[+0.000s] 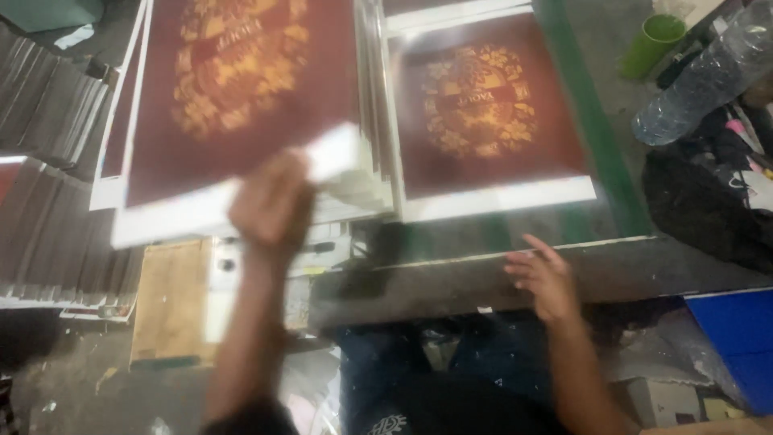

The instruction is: Sorting and organizing printed sheets on a workbench in a print shop.

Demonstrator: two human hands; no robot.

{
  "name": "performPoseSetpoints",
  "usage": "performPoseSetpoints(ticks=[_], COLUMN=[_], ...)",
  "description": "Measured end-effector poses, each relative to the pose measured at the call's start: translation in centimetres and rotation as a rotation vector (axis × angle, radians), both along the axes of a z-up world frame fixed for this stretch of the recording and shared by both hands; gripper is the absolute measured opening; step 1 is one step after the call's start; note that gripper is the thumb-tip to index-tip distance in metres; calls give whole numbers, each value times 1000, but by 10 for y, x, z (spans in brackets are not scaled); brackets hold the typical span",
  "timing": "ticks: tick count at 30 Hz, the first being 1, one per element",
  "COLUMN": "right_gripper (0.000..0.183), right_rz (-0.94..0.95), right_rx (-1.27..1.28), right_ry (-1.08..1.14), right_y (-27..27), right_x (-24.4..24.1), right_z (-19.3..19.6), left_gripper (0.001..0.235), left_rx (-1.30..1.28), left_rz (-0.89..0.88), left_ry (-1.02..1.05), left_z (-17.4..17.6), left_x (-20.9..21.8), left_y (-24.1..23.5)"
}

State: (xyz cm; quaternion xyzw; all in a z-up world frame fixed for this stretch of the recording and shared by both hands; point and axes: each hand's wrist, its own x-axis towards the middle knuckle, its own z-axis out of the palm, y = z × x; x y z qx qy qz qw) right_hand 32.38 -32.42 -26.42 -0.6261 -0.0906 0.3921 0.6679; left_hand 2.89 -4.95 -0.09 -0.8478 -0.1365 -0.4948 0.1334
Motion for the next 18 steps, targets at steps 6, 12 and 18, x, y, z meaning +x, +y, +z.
performPoseSetpoints(ticks=[6, 12, 18], right_gripper=[48, 32, 35], right_rz=[299, 213, 4], right_rx=[289, 531, 567], right_ry=[-37, 139, 46], right_y=[40, 43, 9], right_x=[-58, -64, -37], right_z=[80, 80, 87], left_gripper=[27, 45, 53], left_rx=[-185, -297, -362], left_rz=[-154, -292, -283], left_ry=[252, 481, 474], left_z=[-30, -18, 32], left_x=[52, 55, 6], left_y=[-96, -137, -135])
